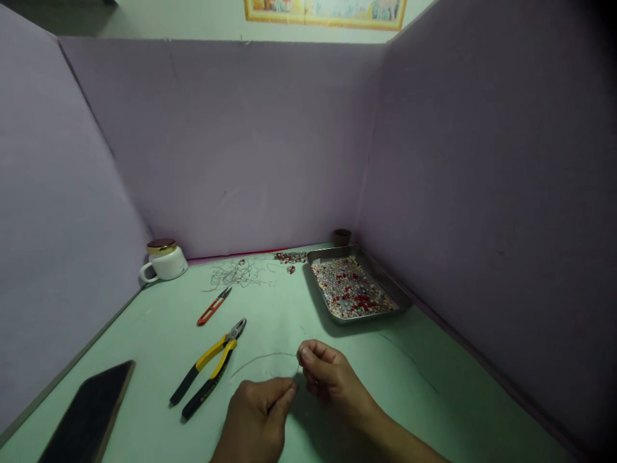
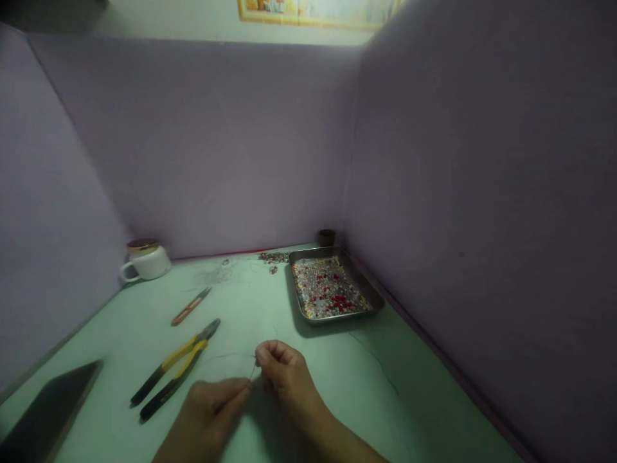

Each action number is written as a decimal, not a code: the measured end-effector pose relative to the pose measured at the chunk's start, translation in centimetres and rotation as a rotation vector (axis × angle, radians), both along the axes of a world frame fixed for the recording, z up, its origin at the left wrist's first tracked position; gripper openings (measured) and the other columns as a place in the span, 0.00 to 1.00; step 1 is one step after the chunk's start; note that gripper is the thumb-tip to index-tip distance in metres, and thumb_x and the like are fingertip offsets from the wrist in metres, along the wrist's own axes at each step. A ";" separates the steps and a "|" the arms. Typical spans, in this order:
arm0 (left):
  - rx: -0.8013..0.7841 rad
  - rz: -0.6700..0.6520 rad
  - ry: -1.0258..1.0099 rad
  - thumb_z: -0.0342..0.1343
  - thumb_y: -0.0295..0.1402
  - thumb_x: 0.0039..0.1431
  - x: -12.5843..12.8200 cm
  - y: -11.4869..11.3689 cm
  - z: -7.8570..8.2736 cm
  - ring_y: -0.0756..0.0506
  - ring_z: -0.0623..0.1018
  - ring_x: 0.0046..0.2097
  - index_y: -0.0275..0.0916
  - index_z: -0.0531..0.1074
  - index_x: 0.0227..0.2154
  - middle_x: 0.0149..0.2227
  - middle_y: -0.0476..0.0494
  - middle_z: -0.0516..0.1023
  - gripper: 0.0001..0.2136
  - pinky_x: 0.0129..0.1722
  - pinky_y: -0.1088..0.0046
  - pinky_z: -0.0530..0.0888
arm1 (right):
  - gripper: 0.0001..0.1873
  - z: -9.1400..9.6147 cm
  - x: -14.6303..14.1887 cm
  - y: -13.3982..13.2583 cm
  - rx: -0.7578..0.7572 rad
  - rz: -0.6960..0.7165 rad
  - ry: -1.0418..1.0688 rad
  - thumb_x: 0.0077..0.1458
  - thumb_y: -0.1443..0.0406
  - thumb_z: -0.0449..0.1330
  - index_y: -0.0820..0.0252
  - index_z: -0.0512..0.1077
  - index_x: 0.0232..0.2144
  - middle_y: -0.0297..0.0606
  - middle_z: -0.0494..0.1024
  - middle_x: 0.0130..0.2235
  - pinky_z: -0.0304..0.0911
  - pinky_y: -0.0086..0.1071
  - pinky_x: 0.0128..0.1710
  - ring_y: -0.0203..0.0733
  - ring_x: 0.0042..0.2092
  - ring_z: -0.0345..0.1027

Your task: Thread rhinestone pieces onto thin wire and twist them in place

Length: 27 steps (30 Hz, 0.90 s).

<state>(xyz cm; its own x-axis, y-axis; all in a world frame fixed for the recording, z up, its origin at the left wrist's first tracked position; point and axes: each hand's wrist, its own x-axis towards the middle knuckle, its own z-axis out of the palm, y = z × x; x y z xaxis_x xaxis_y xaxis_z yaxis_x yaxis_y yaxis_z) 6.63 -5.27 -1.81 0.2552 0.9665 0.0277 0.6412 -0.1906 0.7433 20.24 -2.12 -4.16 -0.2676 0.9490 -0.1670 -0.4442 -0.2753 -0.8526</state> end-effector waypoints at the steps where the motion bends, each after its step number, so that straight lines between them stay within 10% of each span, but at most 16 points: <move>1: 0.010 0.006 0.026 0.44 0.36 0.53 0.0 -0.1 0.0 0.50 0.58 0.21 0.39 0.58 0.13 0.16 0.53 0.54 0.15 0.21 0.76 0.57 | 0.21 0.1 0.0 -0.1 0.011 -0.008 -0.043 0.37 0.51 0.64 0.62 0.63 0.20 0.24 0.56 0.14 0.37 0.26 0.18 0.27 0.17 0.44; 9: -0.065 -0.088 -0.018 0.43 0.33 0.55 0.6 -0.4 0.2 0.49 0.68 0.22 0.39 0.64 0.15 0.17 0.50 0.67 0.15 0.23 0.76 0.64 | 0.22 0.4 0.0 -0.3 0.131 -0.069 -0.185 0.39 0.48 0.61 0.61 0.61 0.20 0.24 0.54 0.16 0.42 0.25 0.18 0.28 0.18 0.44; 19: 0.789 0.048 -0.091 0.48 0.19 0.51 -0.7 -2.0 1.3 0.46 0.77 0.36 0.39 0.71 0.37 0.34 0.44 0.78 0.13 0.38 0.73 0.72 | 0.19 0.9 0.1 -0.6 0.089 -0.036 -0.322 0.37 0.52 0.64 0.62 0.66 0.18 0.25 0.57 0.15 0.41 0.26 0.16 0.27 0.17 0.44; 27: -0.024 0.151 -0.113 0.50 0.30 0.50 -0.8 0.1 2.5 0.49 0.70 0.24 0.37 0.73 0.21 0.19 0.50 0.73 0.08 0.23 0.76 0.67 | 0.15 0.9 -0.2 -0.7 0.112 0.016 -0.353 0.37 0.55 0.65 0.62 0.72 0.21 0.27 0.61 0.15 0.41 0.26 0.16 0.27 0.17 0.44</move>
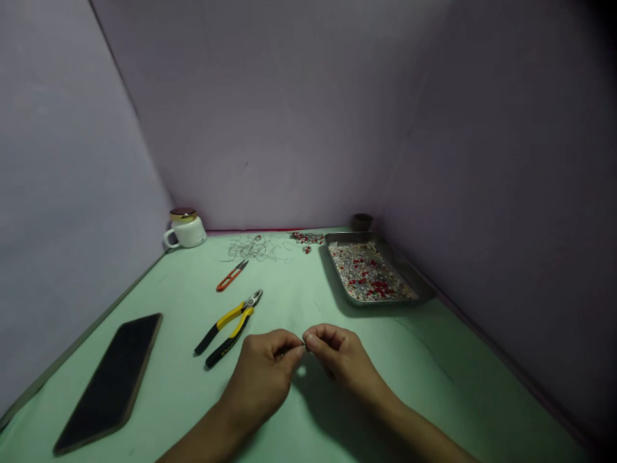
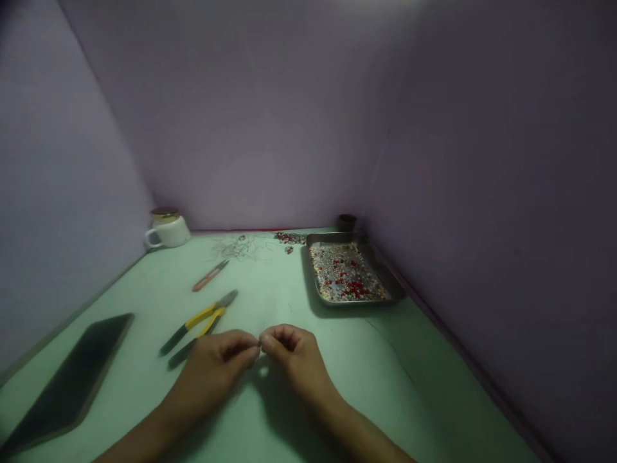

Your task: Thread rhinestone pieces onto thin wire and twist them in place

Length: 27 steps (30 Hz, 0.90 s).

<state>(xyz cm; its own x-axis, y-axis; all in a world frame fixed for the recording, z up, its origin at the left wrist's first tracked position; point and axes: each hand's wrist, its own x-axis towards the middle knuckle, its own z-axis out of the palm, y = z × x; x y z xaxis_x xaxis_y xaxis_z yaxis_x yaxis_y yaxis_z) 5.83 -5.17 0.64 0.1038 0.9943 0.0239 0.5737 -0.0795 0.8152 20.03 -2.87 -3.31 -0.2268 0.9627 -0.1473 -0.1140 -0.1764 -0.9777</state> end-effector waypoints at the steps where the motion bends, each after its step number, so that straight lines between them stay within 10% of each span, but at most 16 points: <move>1: -0.059 0.001 -0.044 0.50 0.31 0.49 0.0 0.1 -0.1 0.50 0.68 0.23 0.37 0.72 0.20 0.18 0.51 0.70 0.08 0.22 0.77 0.64 | 0.14 -0.1 0.0 0.1 -0.005 0.001 -0.005 0.38 0.56 0.65 0.62 0.73 0.22 0.27 0.61 0.15 0.41 0.26 0.17 0.27 0.17 0.44; 8: -0.185 -0.038 -0.203 0.50 0.33 0.48 -0.5 0.9 -0.3 0.55 0.51 0.17 0.36 0.66 0.22 0.12 0.61 0.50 0.06 0.16 0.79 0.50 | 0.13 0.0 0.1 0.2 -0.013 0.014 0.051 0.35 0.60 0.67 0.61 0.75 0.25 0.30 0.67 0.17 0.45 0.26 0.18 0.29 0.19 0.51; 17: -0.358 -0.072 -0.633 0.54 0.40 0.45 -0.7 1.4 -1.5 0.57 0.48 0.14 0.38 0.62 0.22 0.10 0.62 0.53 0.11 0.13 0.80 0.46 | 0.18 0.3 -0.2 -0.2 -0.018 0.180 0.101 0.36 0.59 0.67 0.64 0.71 0.30 0.36 0.74 0.24 0.49 0.25 0.19 0.27 0.19 0.54; 27: -0.333 -0.074 -0.564 0.54 0.40 0.46 -0.8 1.6 -1.9 0.57 0.50 0.15 0.37 0.63 0.22 0.11 0.62 0.53 0.11 0.13 0.81 0.47 | 0.11 0.5 0.0 -0.4 -0.016 0.171 0.006 0.38 0.62 0.64 0.65 0.69 0.20 0.33 0.69 0.19 0.53 0.28 0.24 0.30 0.22 0.58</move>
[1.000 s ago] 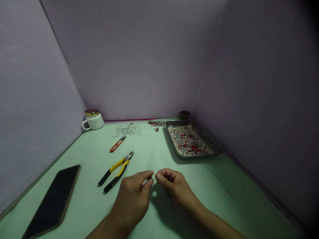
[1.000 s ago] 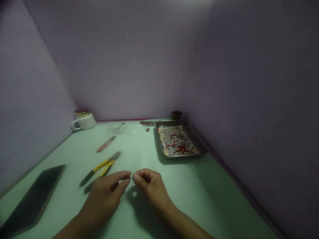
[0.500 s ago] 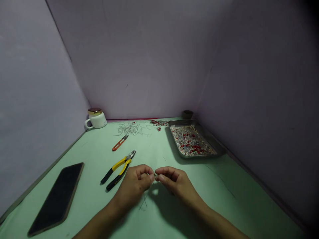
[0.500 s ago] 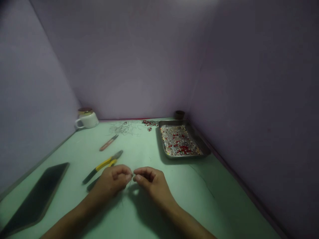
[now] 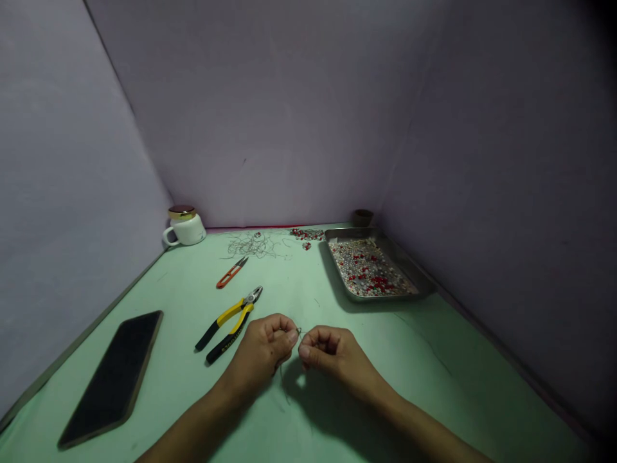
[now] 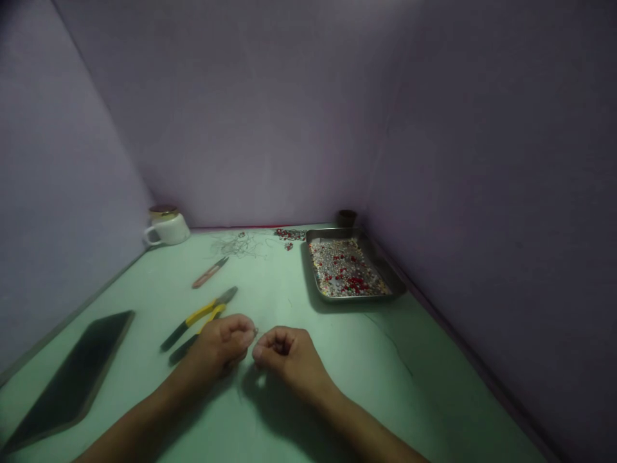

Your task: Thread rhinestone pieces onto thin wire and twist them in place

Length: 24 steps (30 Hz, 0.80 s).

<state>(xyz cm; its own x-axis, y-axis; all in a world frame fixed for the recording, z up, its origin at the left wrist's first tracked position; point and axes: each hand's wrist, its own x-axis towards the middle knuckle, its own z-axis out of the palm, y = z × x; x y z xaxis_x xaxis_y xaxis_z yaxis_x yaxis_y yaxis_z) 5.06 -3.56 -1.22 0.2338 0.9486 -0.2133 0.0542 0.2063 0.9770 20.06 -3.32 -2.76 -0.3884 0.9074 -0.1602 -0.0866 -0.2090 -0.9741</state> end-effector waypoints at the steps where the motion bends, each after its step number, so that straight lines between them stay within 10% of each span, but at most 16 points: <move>1: 0.009 -0.004 0.008 0.54 0.39 0.47 -0.1 0.0 0.0 0.57 0.49 0.15 0.37 0.63 0.22 0.11 0.62 0.52 0.10 0.13 0.81 0.46 | 0.09 0.1 0.1 0.0 0.016 -0.014 -0.028 0.38 0.63 0.64 0.65 0.69 0.19 0.32 0.69 0.19 0.53 0.27 0.24 0.30 0.22 0.58; 24: -0.009 0.038 0.195 0.50 0.30 0.46 0.1 -0.8 1.6 0.56 0.54 0.15 0.37 0.64 0.19 0.12 0.58 0.60 0.04 0.15 0.80 0.50 | 0.14 0.4 -0.3 -0.5 -0.045 -0.110 -0.066 0.35 0.59 0.65 0.63 0.68 0.17 0.31 0.70 0.17 0.49 0.25 0.20 0.28 0.19 0.55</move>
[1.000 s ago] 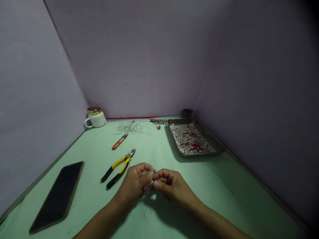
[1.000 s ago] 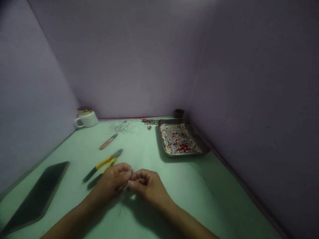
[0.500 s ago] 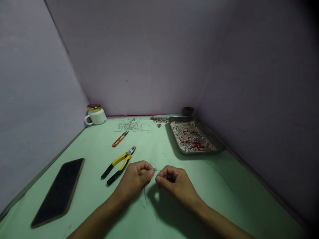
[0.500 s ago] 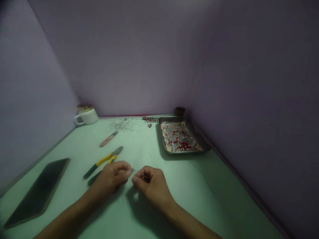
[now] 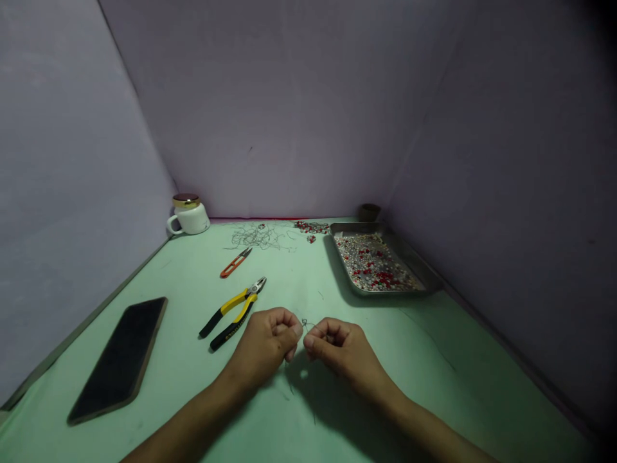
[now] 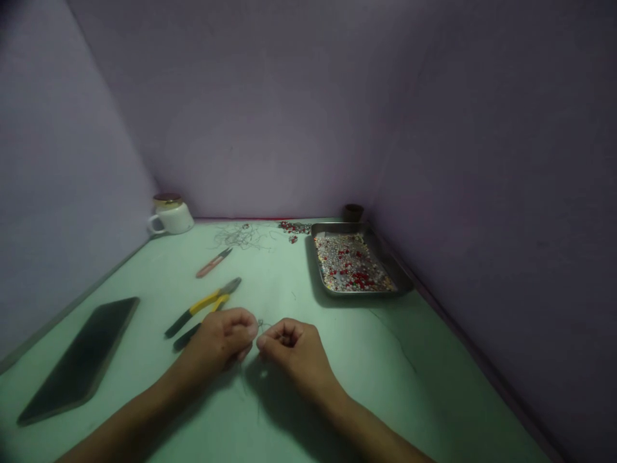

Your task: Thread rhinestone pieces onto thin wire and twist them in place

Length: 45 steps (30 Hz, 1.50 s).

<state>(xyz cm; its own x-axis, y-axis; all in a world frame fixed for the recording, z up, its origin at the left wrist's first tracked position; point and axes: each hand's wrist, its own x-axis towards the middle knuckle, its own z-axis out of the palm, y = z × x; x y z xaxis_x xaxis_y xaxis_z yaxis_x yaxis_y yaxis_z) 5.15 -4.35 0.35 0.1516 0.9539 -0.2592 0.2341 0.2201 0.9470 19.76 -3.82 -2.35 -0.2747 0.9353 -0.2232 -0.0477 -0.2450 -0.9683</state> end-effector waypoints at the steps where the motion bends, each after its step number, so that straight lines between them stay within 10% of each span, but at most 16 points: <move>1: -0.001 -0.003 -0.005 0.50 0.30 0.46 0.0 0.0 0.0 0.56 0.54 0.15 0.37 0.64 0.19 0.12 0.58 0.61 0.04 0.15 0.80 0.50 | 0.14 -0.1 0.0 0.0 -0.018 0.014 0.019 0.35 0.58 0.65 0.63 0.67 0.18 0.31 0.70 0.17 0.47 0.25 0.18 0.27 0.17 0.52; 9: -0.005 -0.007 0.013 0.50 0.31 0.46 0.2 -0.1 0.0 0.56 0.55 0.15 0.37 0.64 0.20 0.13 0.57 0.62 0.04 0.16 0.79 0.51 | 0.16 -0.7 0.2 0.3 -0.136 0.102 0.186 0.38 0.56 0.64 0.64 0.66 0.20 0.32 0.71 0.19 0.36 0.25 0.14 0.24 0.14 0.45; 17: 0.001 0.020 0.055 0.50 0.32 0.46 0.3 -0.3 0.1 0.55 0.56 0.16 0.38 0.64 0.19 0.12 0.57 0.61 0.05 0.17 0.78 0.53 | 0.09 -0.2 -0.1 -0.3 0.115 -0.094 -0.121 0.38 0.63 0.64 0.63 0.69 0.19 0.32 0.69 0.18 0.52 0.26 0.22 0.31 0.21 0.58; 23: 0.009 -0.006 0.039 0.50 0.31 0.44 0.3 -0.3 0.1 0.54 0.57 0.16 0.38 0.64 0.18 0.12 0.57 0.62 0.04 0.17 0.78 0.54 | 0.15 -0.8 0.2 0.4 -0.141 0.107 0.130 0.35 0.58 0.66 0.63 0.66 0.19 0.31 0.70 0.19 0.40 0.24 0.14 0.25 0.14 0.49; 45: -0.008 0.029 0.023 0.51 0.33 0.45 0.4 -0.6 0.3 0.54 0.57 0.17 0.38 0.65 0.19 0.12 0.57 0.61 0.05 0.18 0.78 0.54 | 0.15 -1.4 0.0 0.0 -0.255 0.077 0.321 0.35 0.60 0.68 0.64 0.67 0.17 0.28 0.64 0.15 0.41 0.25 0.16 0.26 0.16 0.51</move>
<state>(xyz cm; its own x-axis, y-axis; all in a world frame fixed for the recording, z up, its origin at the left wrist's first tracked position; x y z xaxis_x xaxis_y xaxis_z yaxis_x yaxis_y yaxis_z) 5.59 -4.93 0.62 0.1184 0.9555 -0.2700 0.2489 0.2347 0.9397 19.80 -3.79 -3.77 -0.4353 0.8351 -0.3363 -0.3095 -0.4896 -0.8151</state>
